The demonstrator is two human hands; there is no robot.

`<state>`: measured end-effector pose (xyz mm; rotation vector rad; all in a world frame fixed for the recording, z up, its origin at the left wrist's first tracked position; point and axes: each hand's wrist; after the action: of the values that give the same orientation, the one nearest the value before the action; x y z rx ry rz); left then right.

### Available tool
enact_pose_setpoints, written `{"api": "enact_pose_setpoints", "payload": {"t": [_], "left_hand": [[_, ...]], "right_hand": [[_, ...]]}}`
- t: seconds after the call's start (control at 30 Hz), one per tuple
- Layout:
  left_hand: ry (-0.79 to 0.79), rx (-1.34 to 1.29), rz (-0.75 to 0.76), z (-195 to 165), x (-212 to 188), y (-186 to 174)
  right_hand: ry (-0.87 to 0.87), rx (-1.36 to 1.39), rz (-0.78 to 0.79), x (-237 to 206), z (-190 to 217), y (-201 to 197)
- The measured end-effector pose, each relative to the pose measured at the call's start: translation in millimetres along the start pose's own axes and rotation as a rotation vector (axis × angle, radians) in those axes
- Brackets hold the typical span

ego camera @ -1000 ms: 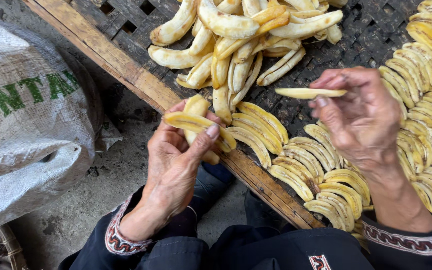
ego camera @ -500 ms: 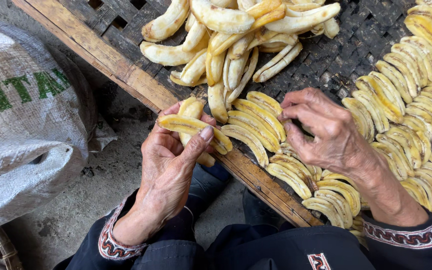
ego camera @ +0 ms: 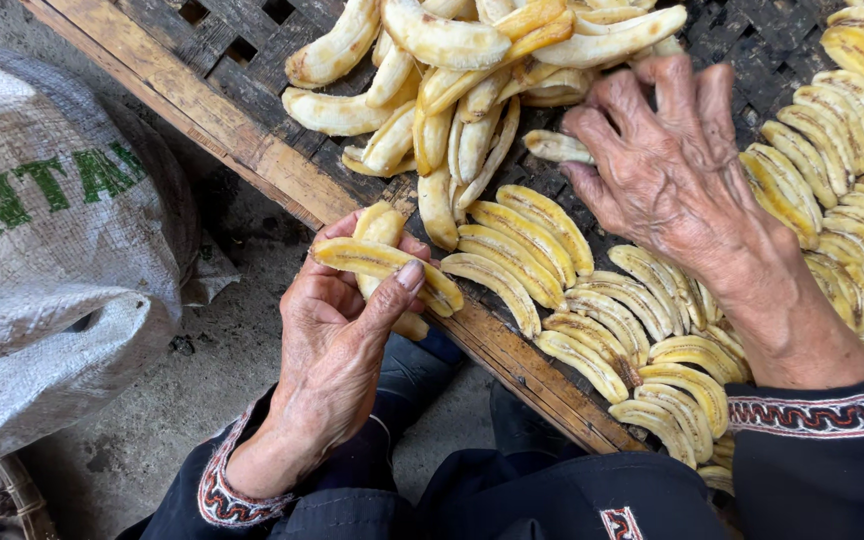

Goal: The person picks peeled banana halves one at a time from a pile and lays them in neat rows on a woven bamboo drying rack, placing each banana beside the others to build up the rows. The person continues transferring bananas from the pile onto the rack throughout the episode.

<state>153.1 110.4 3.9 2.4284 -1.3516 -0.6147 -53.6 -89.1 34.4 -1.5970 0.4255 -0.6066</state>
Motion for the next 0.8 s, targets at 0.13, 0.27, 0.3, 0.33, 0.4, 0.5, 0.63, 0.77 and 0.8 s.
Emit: {"api": "enact_pose_setpoints", "payload": {"t": [0.13, 0.27, 0.3, 0.33, 0.4, 0.5, 0.63, 0.77, 0.8], "left_hand": [[0.008, -0.032, 0.001, 0.1, -1.0, -0.9], [0.020, -0.035, 0.004, 0.1, 0.1, -3.1], [0.025, -0.037, 0.007, 0.1, 0.3, -3.3], [0.024, -0.045, -0.004, 0.2, 0.4, -2.9], [0.025, -0.061, -0.014, 1.2, 1.8, -0.8], [-0.011, -0.040, -0.028, 1.1, 1.2, 3.2], [-0.026, -0.129, -0.021, -4.4, 1.1, -2.8], [-0.050, -0.162, -0.045, -6.3, 2.2, -10.1], [-0.055, -0.165, -0.048, -5.8, 2.2, -9.9]], "right_hand": [[0.123, 0.119, 0.121, -11.2, -6.1, 17.4], [0.258, 0.734, 0.175, -16.2, -9.6, 16.7], [0.260, 0.696, 0.136, -13.9, -13.1, 12.1], [0.264, 0.659, 0.099, -10.3, -20.7, 3.9], [0.291, 0.598, 0.027, 1.5, -36.1, -8.6], [0.331, 0.552, -0.068, 15.3, -56.5, -15.2], [0.308, 0.522, -0.153, 10.1, -77.8, -12.2], [0.302, 0.359, -0.068, 10.5, -87.1, 24.3], [0.309, 0.312, -0.041, 10.2, -87.3, 36.1]]}}
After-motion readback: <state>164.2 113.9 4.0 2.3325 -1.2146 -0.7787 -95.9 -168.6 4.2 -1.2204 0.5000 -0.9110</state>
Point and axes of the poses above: each hand's wrist, its own x-axis towards the middle knuckle, its own y-axis out of the palm, z = x × y, and after that the axes turned 14 degrees about y, right-handed
